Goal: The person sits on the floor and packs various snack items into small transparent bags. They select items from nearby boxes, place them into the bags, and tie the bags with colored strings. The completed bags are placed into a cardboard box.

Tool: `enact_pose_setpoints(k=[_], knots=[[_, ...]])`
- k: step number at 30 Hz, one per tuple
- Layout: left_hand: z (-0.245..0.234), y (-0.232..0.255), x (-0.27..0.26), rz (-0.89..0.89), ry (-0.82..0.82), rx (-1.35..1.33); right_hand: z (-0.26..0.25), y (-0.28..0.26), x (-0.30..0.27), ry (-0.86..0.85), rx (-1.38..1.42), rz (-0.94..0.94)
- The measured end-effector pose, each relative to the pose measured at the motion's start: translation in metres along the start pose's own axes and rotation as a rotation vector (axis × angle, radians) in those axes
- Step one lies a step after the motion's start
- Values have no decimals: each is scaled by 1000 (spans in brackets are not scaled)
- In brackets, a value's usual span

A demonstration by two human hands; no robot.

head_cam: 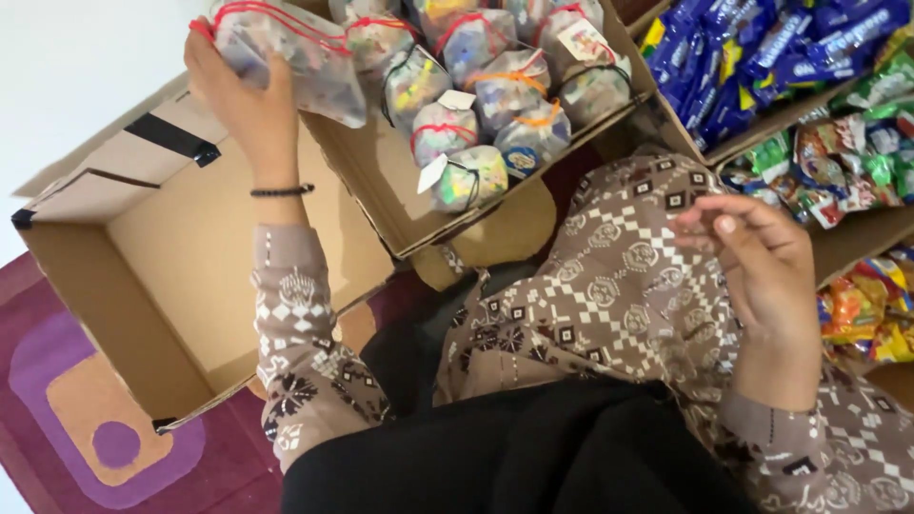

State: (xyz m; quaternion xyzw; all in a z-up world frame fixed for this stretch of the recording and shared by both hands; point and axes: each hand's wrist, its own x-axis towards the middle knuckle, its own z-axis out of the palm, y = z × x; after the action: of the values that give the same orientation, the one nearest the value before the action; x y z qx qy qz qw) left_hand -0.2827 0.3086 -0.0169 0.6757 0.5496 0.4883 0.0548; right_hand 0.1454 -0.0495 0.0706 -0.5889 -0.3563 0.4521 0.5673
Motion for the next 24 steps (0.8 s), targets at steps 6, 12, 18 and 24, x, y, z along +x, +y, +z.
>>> enact_pose_setpoints(k=[6,12,18,24], knots=[[87,-115,21,-101,-115,146,-7,16,6,14,-85,52],[118,-121,45,247,-166,-160,-8,26,3,107,-90,133],[94,-65,43,303,-176,-210,-23,52,-2,119,-26,173],[123,-144,14,25,-392,549,-24,63,-4,138,-37,189]])
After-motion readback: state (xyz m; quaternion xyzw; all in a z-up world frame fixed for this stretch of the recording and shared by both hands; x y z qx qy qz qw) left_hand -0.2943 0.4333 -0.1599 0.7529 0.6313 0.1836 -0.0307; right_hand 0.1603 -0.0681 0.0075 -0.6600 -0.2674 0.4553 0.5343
